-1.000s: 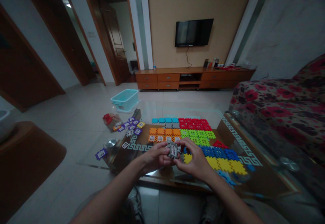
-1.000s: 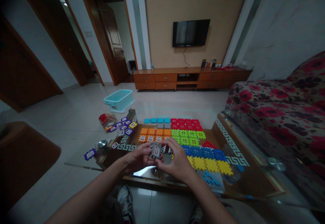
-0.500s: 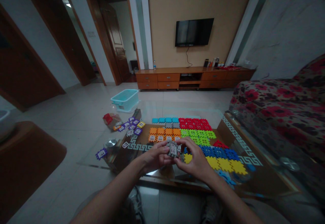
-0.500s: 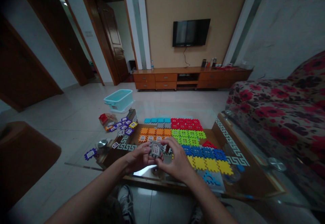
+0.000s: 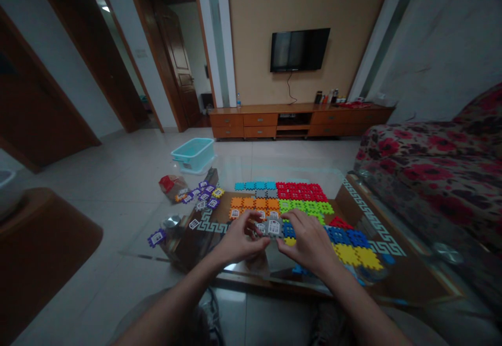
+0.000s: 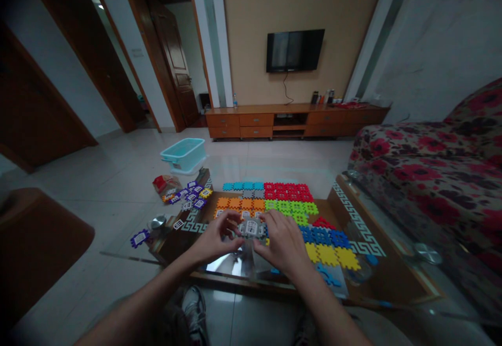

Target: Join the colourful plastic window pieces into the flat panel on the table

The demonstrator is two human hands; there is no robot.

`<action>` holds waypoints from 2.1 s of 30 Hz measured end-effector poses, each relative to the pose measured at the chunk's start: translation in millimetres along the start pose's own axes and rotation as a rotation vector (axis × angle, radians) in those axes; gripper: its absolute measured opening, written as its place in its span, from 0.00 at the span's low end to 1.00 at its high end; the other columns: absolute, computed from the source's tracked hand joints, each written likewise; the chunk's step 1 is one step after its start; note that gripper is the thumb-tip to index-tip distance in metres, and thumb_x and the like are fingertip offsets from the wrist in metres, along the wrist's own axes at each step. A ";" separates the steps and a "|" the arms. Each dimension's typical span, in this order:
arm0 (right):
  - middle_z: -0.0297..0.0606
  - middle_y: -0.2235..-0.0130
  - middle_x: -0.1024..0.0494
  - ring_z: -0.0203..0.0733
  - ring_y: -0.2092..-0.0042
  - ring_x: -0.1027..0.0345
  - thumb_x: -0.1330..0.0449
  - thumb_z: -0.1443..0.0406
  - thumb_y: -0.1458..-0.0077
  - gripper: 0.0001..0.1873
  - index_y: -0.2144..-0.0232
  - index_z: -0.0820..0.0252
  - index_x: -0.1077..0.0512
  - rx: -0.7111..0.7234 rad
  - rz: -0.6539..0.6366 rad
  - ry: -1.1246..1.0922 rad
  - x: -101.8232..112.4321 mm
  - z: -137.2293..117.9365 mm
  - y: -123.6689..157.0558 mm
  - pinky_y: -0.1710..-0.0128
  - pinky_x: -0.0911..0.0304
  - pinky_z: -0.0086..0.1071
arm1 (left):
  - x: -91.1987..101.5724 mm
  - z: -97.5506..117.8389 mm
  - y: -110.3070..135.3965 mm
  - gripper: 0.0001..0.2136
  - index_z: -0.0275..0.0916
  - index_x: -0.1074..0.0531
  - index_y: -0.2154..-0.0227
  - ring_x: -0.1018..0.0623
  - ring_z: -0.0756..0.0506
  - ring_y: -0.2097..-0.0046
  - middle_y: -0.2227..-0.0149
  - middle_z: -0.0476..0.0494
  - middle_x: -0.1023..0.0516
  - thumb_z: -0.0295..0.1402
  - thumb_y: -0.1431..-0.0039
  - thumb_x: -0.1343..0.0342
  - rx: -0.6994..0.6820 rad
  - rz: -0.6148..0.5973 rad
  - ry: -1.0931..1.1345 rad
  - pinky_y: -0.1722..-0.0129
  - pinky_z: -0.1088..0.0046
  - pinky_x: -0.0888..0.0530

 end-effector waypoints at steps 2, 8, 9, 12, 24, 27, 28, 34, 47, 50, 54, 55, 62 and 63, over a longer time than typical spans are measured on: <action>0.45 0.56 0.25 0.57 0.53 0.30 0.38 0.61 0.51 0.20 0.54 0.58 0.31 0.000 -0.007 0.096 -2.0 2.6 0.9 0.56 0.38 0.47 | 3.5 16.0 4.1 0.20 0.39 0.29 0.55 0.28 0.45 0.60 0.56 0.42 0.28 0.33 0.52 0.34 -0.149 0.073 -0.231 0.56 0.67 0.30; 0.45 0.56 0.24 0.55 0.55 0.30 0.38 0.60 0.51 0.20 0.55 0.57 0.31 -0.012 0.009 0.147 -6.1 -1.1 1.3 0.58 0.39 0.44 | -4.1 22.2 11.3 0.12 0.43 0.25 0.57 0.28 0.40 0.54 0.58 0.42 0.26 0.31 0.46 0.39 -0.265 0.113 -0.416 0.50 0.64 0.33; 0.45 0.56 0.24 0.55 0.55 0.30 0.38 0.60 0.51 0.20 0.55 0.57 0.31 -0.018 0.010 0.147 -6.4 -1.8 1.3 0.57 0.39 0.44 | -4.1 19.7 11.1 0.13 0.43 0.25 0.56 0.28 0.40 0.53 0.57 0.42 0.26 0.32 0.46 0.39 -0.263 0.120 -0.415 0.49 0.63 0.33; 0.45 0.56 0.24 0.55 0.54 0.30 0.38 0.60 0.50 0.20 0.55 0.58 0.32 -0.036 0.008 0.132 -7.0 -2.8 1.6 0.56 0.39 0.45 | -3.7 12.9 10.3 0.13 0.44 0.24 0.55 0.27 0.39 0.52 0.56 0.41 0.25 0.32 0.44 0.39 -0.256 0.132 -0.421 0.48 0.62 0.34; 0.45 0.56 0.24 0.56 0.54 0.29 0.38 0.61 0.50 0.20 0.54 0.57 0.32 -0.055 0.014 0.091 -7.2 -2.5 1.9 0.58 0.37 0.46 | -1.1 9.3 8.9 0.13 0.44 0.23 0.55 0.27 0.40 0.55 0.59 0.42 0.24 0.30 0.45 0.39 -0.224 0.145 -0.297 0.47 0.61 0.33; 0.44 0.56 0.24 0.56 0.54 0.29 0.37 0.61 0.51 0.20 0.54 0.57 0.32 -0.064 0.008 0.080 -8.4 -1.2 2.2 0.57 0.37 0.46 | -2.9 11.4 9.4 0.12 0.43 0.23 0.56 0.27 0.41 0.56 0.60 0.42 0.24 0.30 0.44 0.40 -0.242 0.134 -0.342 0.49 0.62 0.33; 0.44 0.56 0.24 0.56 0.54 0.29 0.37 0.61 0.51 0.20 0.54 0.57 0.32 -0.068 0.008 0.078 -8.6 -0.6 2.3 0.57 0.37 0.46 | -3.3 12.2 9.6 0.12 0.43 0.23 0.55 0.27 0.41 0.57 0.60 0.42 0.24 0.30 0.43 0.41 -0.249 0.135 -0.366 0.50 0.62 0.33; 0.44 0.56 0.24 0.56 0.54 0.29 0.37 0.60 0.50 0.20 0.54 0.57 0.32 -0.075 0.009 0.072 -8.9 0.3 2.5 0.57 0.37 0.45 | -6.2 15.5 9.8 0.12 0.42 0.25 0.55 0.26 0.42 0.58 0.59 0.41 0.24 0.30 0.42 0.43 -0.276 0.135 -0.507 0.53 0.64 0.31; 0.43 0.56 0.24 0.54 0.54 0.29 0.37 0.60 0.50 0.20 0.54 0.58 0.31 -0.086 -0.025 0.060 -11.8 0.7 2.0 0.56 0.37 0.44 | -10.8 22.4 10.7 0.10 0.40 0.27 0.59 0.24 0.44 0.57 0.60 0.44 0.23 0.26 0.44 0.43 -0.365 0.097 -0.638 0.56 0.68 0.29; 0.43 0.55 0.24 0.53 0.53 0.29 0.37 0.61 0.51 0.20 0.55 0.57 0.31 -0.090 -0.026 0.053 -11.6 0.7 2.1 0.55 0.37 0.44 | -10.8 23.8 10.9 0.10 0.39 0.28 0.59 0.24 0.45 0.57 0.60 0.44 0.24 0.25 0.44 0.42 -0.388 0.095 -0.665 0.56 0.69 0.29; 0.43 0.55 0.24 0.53 0.53 0.29 0.37 0.61 0.51 0.20 0.55 0.57 0.31 -0.097 -0.037 0.049 -12.4 0.6 2.4 0.54 0.37 0.44 | -10.9 25.4 11.3 0.08 0.38 0.28 0.61 0.24 0.45 0.58 0.61 0.44 0.24 0.25 0.44 0.42 -0.404 0.077 -0.691 0.57 0.70 0.28; 0.43 0.55 0.24 0.53 0.53 0.30 0.37 0.61 0.51 0.20 0.55 0.57 0.31 -0.098 -0.040 0.048 -12.7 0.6 2.5 0.54 0.37 0.44 | -10.6 26.2 11.2 0.08 0.38 0.28 0.61 0.24 0.45 0.58 0.61 0.44 0.24 0.26 0.44 0.41 -0.407 0.075 -0.698 0.58 0.70 0.28; 0.42 0.56 0.25 0.52 0.54 0.30 0.37 0.61 0.51 0.20 0.55 0.57 0.32 -0.081 -0.042 0.027 -13.3 -0.2 3.2 0.54 0.36 0.43 | -10.0 28.9 8.0 0.06 0.38 0.28 0.62 0.24 0.46 0.61 0.63 0.44 0.23 0.27 0.44 0.41 -0.448 -0.008 -0.720 0.60 0.70 0.28; 0.42 0.56 0.25 0.52 0.54 0.30 0.37 0.61 0.51 0.20 0.55 0.57 0.31 -0.078 -0.042 0.023 -13.2 -0.5 3.3 0.54 0.36 0.43 | -9.6 27.9 7.6 0.07 0.38 0.28 0.62 0.24 0.46 0.61 0.63 0.45 0.23 0.27 0.44 0.41 -0.450 -0.022 -0.720 0.60 0.70 0.28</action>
Point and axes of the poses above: each hand's wrist, its own y-axis away from the middle knuckle, its own x-axis out of the back of the hand, z = x × y, the point moved 10 cm from there along -y, towards the middle knuckle
